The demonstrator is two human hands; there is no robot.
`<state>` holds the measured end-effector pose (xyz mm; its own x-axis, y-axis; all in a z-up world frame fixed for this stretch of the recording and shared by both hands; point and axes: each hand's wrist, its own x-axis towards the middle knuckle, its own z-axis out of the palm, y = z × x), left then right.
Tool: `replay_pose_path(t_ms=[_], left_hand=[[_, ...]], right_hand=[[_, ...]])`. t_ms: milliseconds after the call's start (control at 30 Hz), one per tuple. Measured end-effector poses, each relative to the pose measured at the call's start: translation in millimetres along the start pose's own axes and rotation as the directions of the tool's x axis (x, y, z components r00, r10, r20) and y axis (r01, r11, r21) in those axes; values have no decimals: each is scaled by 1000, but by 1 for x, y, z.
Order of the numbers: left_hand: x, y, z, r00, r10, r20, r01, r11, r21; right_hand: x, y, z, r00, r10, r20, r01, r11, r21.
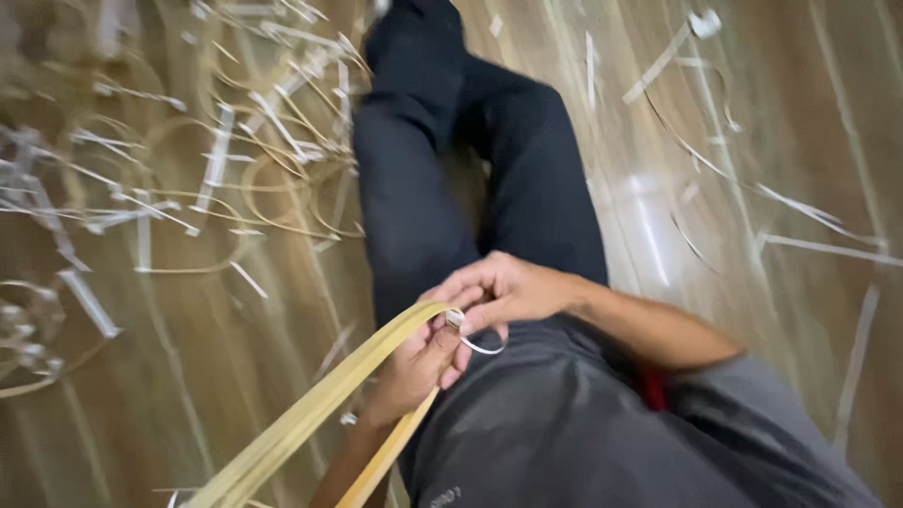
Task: The person sits on the floor and assembles a bamboo frame by bundling thin bamboo strips together. They use white plastic zip ties to secure the strips, wrapping the ties around the bundle and tightening them by hand. The person uses scissors to cut the excess length of the zip ties after securing them.
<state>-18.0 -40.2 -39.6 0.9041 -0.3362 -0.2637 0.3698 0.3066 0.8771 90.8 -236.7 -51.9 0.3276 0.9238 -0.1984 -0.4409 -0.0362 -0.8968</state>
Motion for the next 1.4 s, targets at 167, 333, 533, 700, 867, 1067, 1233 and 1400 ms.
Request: replay_pose_path(t_ms=[167, 333, 533, 700, 867, 1067, 1233, 1400], left_hand=[[-6, -22, 18, 987, -147, 61, 153, 981, -116], [-8, -65, 18, 903, -416, 104, 421, 906, -33], [-16, -69, 8, 930, -327, 167, 346, 932, -104], [-15, -63, 13, 935, -325, 146, 334, 941, -47], [-18, -66, 12, 935, -337, 110, 331, 941, 66], [-26, -43, 16, 956, -287, -55, 289, 901, 323], [-23, -4, 18, 874, 420, 245, -384, 287, 878], [-10, 2, 20, 819, 346, 458, -538, 183, 823]], right_hand=[[-36, 20, 6, 995, -33, -95, 15, 983, -184], [-56, 43, 8, 982, -157, -103, 142, 979, -144], [-57, 42, 6, 990, -118, -78, 106, 983, -151], [-61, 49, 2, 991, -123, -49, 114, 981, -155], [-65, 57, 0, 991, -121, -50, 110, 976, -186], [-64, 68, 3, 994, -97, -56, 87, 984, -155], [-61, 73, -1, 988, -150, -34, 145, 981, -128], [-59, 83, -2, 986, -163, -30, 158, 980, -124]])
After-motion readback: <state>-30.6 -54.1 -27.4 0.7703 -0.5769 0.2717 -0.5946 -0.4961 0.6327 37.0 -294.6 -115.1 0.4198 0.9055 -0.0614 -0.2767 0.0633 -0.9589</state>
